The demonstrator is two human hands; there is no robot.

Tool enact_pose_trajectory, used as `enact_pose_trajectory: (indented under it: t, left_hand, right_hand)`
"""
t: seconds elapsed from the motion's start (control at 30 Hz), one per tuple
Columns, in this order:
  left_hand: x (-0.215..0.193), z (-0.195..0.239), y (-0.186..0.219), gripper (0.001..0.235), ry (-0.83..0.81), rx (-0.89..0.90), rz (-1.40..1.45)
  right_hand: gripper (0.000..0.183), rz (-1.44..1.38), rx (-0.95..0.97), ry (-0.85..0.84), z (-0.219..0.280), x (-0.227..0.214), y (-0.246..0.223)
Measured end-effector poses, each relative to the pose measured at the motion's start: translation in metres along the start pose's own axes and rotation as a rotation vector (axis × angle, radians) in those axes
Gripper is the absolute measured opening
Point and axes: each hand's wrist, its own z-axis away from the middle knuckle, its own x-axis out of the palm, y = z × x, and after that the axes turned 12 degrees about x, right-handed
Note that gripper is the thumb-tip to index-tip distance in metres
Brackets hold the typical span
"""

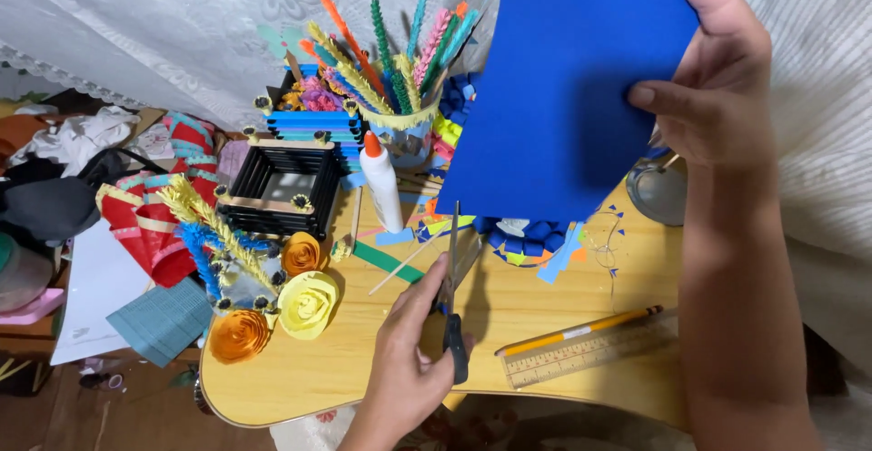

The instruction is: Creating decorative flowers by cutting, folding, and gluing blue paper strips onto a base.

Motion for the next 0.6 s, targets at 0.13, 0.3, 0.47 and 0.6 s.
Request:
enact_pose_trajectory:
  t: [0.13, 0.3, 0.47, 0.6]
  left_hand:
    - [0.002, -0.003, -0.002, 0.081, 0.006, 0.045, 0.009]
    - [0.002, -0.002, -0.004, 0.083, 0.015, -0.021, 0.013]
    - [0.004, -0.006, -0.003, 0.085, 0.003, -0.008, 0.003]
    - [0.002, -0.005, -0.005, 0.085, 0.021, -0.031, 0.027]
  right_hand:
    - [0.093, -0.012, -0.010, -0.010, 0.000, -0.005, 0.005]
    - [0.089, -0.014, -0.030, 0.060, 0.002, -0.019, 0.014]
    - [0.086, 0.022, -0.070, 0.079, 0.001, -0.018, 0.019]
    - [0.086, -0.168, 0.015, 0.163, 0.003, -0.019, 0.023]
